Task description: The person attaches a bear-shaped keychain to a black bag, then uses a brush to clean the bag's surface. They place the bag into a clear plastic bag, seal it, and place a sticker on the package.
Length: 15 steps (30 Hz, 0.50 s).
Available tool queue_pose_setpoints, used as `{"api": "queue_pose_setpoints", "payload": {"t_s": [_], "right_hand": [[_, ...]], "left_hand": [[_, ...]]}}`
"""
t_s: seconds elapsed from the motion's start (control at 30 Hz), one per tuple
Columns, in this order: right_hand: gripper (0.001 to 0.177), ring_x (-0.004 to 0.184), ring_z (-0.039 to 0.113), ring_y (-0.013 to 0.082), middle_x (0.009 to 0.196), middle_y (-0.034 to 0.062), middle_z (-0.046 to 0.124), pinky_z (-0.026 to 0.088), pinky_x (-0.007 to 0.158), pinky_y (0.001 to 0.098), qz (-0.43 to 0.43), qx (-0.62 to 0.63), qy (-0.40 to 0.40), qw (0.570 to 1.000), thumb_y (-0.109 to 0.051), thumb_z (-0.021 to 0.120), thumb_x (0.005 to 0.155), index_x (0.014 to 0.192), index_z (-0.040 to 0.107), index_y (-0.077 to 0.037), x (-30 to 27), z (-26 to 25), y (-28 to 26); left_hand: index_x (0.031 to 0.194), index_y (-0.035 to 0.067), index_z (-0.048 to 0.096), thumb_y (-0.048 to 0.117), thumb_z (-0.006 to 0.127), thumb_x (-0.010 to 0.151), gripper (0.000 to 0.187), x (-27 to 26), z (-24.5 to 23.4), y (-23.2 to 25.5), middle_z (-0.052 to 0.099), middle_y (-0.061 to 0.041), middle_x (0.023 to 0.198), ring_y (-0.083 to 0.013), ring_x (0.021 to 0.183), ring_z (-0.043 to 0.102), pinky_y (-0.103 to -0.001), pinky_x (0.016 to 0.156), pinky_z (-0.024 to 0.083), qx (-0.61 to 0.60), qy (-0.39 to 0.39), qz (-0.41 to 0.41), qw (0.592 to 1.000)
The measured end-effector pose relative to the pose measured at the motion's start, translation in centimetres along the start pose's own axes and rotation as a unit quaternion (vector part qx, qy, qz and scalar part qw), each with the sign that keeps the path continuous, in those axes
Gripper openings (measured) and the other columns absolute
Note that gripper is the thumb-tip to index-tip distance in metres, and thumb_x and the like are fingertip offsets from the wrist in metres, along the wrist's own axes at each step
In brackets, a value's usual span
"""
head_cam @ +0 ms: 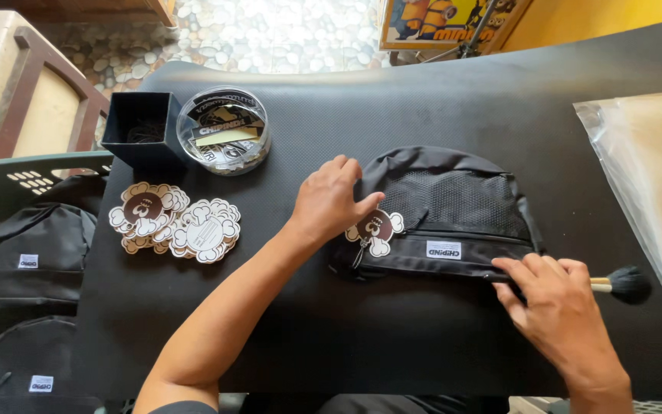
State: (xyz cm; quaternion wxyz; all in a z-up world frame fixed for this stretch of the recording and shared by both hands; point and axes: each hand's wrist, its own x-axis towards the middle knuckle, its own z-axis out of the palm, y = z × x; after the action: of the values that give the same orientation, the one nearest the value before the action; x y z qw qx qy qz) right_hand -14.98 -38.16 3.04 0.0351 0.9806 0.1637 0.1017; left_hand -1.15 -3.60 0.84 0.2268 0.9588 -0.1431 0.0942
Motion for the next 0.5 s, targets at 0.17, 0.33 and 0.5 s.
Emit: {"api": "queue_pose_setpoints", "payload": {"t_s": [0.17,0.33,0.5], "right_hand": [[0.034,0.108,0.062,0.0280,0.110,0.0064,0.066,0.041,0.106,0.0415,-0.024,0.125,0.078,0.989,-0.020,0.063,0.097,0.131,0.066,-0.019,0.9,-3.5,0.1],[0.040,0.104,0.054,0.0328,0.113,0.0143,0.052,0.049,0.097,0.0461,0.019,0.126,0.182,0.975,-0.026,0.072,0.106,0.144,0.072,-0.013,1.6,-5.0,0.4],[0.025,0.104,0.067,0.0324,0.121,0.0206,0.069,0.051,0.098,0.0403,-0.009,0.244,0.228,0.943,-0.007,0.069,0.110,0.134,0.069,0.000,3.3,-6.7,-2.2]], "left_hand": [[0.097,0.013,0.053,0.062,0.073,0.086,0.054,3.2,-0.3,0.6,0.063,-0.008,0.098,-0.0317,0.090,0.065,-0.050,0.073,0.052,0.008,-0.102,-0.061,0.993],[0.100,0.012,0.055,0.057,0.073,0.080,0.052,4.4,1.3,0.9,0.061,-0.009,0.100,-0.0358,0.091,0.065,-0.051,0.076,0.052,0.021,-0.113,-0.060,0.992],[0.092,0.009,0.057,0.042,0.064,0.089,0.033,4.4,2.6,0.8,0.066,-0.013,0.093,-0.0417,0.078,0.068,-0.055,0.070,0.055,0.045,-0.048,-0.031,0.997]]}}
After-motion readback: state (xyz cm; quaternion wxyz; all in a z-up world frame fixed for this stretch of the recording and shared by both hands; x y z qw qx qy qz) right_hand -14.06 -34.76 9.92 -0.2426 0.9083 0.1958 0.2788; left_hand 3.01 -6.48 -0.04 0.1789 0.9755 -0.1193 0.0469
